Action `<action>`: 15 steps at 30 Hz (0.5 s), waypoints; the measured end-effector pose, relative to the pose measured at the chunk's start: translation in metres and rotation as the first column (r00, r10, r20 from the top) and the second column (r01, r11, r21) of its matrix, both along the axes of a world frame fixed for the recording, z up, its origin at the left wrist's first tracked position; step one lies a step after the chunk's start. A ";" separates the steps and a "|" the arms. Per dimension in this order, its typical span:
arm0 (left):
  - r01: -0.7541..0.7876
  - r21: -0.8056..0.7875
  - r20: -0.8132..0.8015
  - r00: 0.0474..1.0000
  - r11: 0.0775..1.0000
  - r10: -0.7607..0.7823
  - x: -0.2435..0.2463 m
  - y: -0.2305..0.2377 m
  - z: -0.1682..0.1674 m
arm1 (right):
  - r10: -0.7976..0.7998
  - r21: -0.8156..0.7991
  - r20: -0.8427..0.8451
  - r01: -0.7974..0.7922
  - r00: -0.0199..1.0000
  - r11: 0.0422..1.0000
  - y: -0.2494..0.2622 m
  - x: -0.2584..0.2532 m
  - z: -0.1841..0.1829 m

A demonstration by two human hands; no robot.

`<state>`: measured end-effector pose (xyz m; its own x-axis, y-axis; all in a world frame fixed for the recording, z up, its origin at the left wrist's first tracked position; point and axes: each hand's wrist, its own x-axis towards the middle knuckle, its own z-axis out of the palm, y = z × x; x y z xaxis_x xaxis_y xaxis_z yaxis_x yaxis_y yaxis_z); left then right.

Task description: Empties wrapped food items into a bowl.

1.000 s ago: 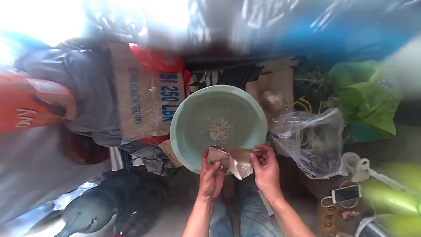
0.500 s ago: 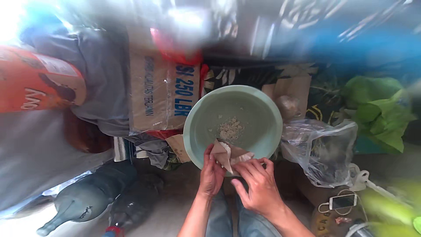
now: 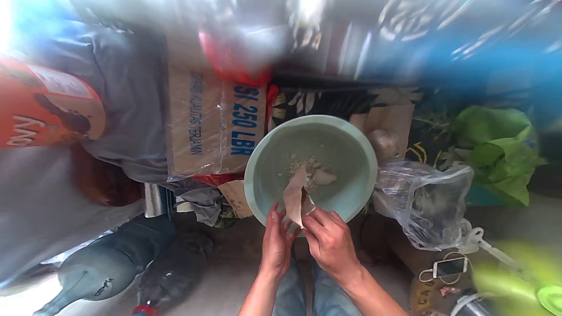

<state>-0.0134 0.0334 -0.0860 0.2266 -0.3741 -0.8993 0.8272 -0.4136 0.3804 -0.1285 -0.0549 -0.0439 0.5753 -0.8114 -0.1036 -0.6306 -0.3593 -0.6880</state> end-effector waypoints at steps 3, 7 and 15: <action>0.115 -0.052 0.029 0.993 0.992 -0.114 0.008 -0.004 0.010 | 0.155 0.072 -0.113 -0.148 0.981 0.986 0.006 -0.010 -0.010; 0.292 0.045 -0.014 0.956 0.955 -0.291 0.016 -0.021 0.009 | 0.315 0.108 -0.154 -0.301 0.937 0.948 0.019 -0.020 -0.016; 0.008 0.188 -0.146 0.989 0.982 0.020 0.007 -0.024 0.001 | 0.340 0.478 0.184 -0.386 0.922 0.789 0.027 -0.048 -0.019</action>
<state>-0.0068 0.0095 -0.0850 0.0891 -0.1950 -0.9767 0.8707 -0.4609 0.1715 -0.1761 -0.0279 -0.0625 0.8422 -0.3911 -0.3712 -0.4549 -0.1459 -0.8785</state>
